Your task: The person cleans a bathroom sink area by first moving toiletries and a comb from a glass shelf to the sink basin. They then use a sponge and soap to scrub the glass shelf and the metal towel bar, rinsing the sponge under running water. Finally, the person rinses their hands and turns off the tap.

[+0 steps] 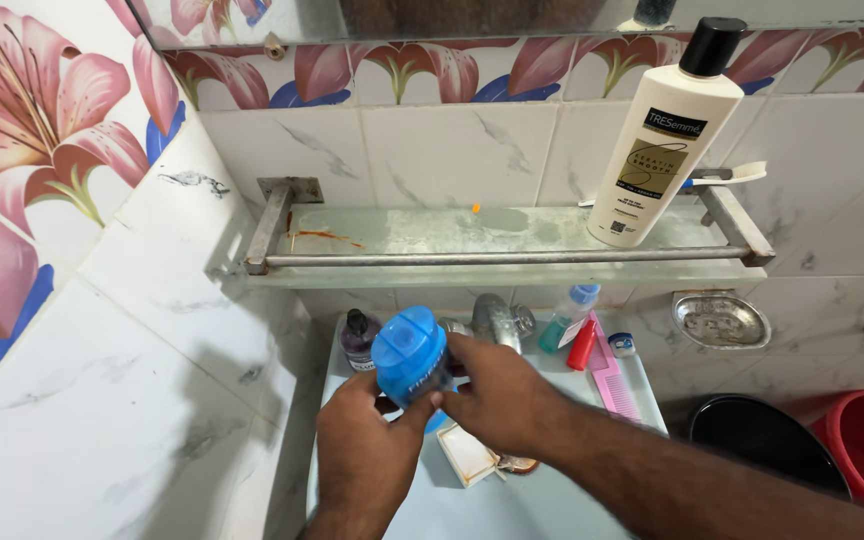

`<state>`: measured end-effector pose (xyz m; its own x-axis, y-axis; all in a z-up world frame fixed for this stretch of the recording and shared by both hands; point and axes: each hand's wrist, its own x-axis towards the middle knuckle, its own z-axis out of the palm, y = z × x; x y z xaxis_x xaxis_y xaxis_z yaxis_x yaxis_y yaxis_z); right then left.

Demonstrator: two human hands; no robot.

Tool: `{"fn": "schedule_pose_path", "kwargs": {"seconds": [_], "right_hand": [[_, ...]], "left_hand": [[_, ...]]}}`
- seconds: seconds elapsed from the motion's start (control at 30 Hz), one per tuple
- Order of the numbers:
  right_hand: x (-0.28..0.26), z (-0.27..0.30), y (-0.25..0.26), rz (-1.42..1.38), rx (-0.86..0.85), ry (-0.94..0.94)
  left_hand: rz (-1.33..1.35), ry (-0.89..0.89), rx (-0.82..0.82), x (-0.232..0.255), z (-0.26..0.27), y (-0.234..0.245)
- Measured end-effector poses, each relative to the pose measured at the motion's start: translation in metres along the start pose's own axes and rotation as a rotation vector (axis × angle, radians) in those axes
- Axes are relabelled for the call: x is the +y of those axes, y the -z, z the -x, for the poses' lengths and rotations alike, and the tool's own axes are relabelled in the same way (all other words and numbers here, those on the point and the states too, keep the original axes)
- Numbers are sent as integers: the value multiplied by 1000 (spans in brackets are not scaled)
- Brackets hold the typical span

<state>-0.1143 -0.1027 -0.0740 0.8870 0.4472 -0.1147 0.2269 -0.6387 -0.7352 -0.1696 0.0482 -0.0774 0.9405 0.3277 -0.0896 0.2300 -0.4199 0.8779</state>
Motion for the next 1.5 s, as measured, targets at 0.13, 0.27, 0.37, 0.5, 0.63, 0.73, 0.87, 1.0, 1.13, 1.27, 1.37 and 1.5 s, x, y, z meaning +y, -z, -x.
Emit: {"fn": "schedule_pose_path", "kwargs": {"seconds": [0.13, 0.27, 0.37, 0.5, 0.63, 0.73, 0.87, 1.0, 1.13, 1.27, 1.37, 1.5], "right_hand": [[-2, -7, 1, 249, -106, -119], [0, -17, 4, 219, -113, -64], [6, -26, 6, 134, -104, -60], [7, -38, 7, 106, -123, -89], [5, -45, 7, 67, -157, -142], [3, -49, 4, 17, -175, -193], [3, -52, 0, -91, -190, -187], [4, -54, -4, -113, -222, -156], [0, -58, -4, -276, -205, -173], [-7, -63, 2, -264, -198, -209], [-10, -64, 5, -284, -201, -251], [-14, -65, 9, -291, -205, -359]], "left_hand": [[-60, 71, 36, -8, -18, -14], [-90, 53, 57, -13, -38, -22], [-120, 38, 81, -12, -53, -30], [-116, 76, 49, -13, -66, -38], [-137, 129, -7, -13, -72, -39], [-142, 156, -39, -17, -76, -39], [-133, 200, -54, -25, -78, -42], [-82, 245, -59, -35, -81, -47], [-127, 225, -15, -40, -97, -54], [-123, 259, -31, -36, -115, -58], [-151, 294, -43, -32, -122, -63], [-54, 290, -44, -32, -119, -70]]}}
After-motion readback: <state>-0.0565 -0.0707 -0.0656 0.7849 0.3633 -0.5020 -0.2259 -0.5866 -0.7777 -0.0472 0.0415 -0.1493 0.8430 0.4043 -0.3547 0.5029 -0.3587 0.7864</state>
